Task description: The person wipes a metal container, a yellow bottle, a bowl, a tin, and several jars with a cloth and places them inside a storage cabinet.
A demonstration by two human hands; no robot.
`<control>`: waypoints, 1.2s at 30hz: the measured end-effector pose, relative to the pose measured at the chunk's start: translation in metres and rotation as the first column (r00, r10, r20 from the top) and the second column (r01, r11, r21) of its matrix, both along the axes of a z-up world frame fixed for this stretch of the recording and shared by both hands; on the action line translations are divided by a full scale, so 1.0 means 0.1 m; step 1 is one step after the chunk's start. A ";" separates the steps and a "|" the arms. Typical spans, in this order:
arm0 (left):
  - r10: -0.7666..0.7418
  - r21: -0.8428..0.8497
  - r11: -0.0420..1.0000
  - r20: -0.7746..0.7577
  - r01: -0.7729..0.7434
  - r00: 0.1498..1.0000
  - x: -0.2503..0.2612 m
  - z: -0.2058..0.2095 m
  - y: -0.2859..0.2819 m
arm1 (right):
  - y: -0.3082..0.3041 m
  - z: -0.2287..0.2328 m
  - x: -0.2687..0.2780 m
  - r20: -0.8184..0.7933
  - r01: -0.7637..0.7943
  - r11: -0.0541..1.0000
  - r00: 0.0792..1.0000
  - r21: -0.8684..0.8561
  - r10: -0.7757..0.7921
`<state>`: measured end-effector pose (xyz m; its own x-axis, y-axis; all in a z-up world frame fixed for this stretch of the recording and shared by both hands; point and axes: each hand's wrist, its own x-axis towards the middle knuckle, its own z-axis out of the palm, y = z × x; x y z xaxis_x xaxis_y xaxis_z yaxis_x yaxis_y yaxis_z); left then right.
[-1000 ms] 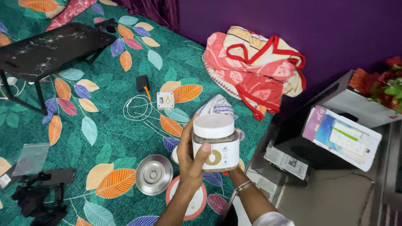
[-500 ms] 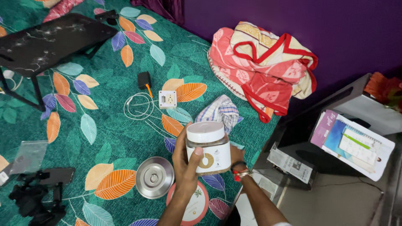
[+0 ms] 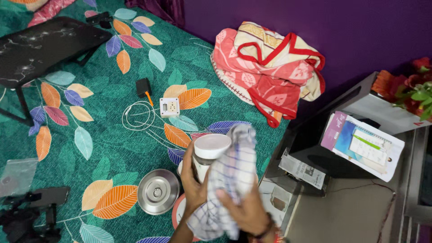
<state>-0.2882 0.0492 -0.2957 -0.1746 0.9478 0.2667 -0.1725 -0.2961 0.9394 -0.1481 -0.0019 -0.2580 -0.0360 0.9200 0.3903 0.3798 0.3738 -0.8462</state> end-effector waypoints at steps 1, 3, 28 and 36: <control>-0.003 0.004 1.000 0.000 0.003 1.000 0.01 -0.02 -0.03 | 0.01 0.04 -0.13 0.226 0.042 0.987 0.971 0.155 -0.077; -0.004 -0.056 0.998 0.047 0.007 0.999 0.02 -0.06 -0.06 | 0.03 0.06 -0.26 0.154 0.122 0.989 0.979 0.079 -0.133; -0.159 -0.029 0.987 0.026 0.160 0.987 -0.06 -0.06 -0.18 | 0.25 -0.13 -0.03 -0.580 -0.066 0.957 0.806 -0.281 -0.115; -0.119 -0.025 0.991 0.305 0.133 0.945 0.01 -0.12 -0.15 | 0.17 -0.76 0.38 -0.744 -0.306 0.859 0.657 -0.411 -0.122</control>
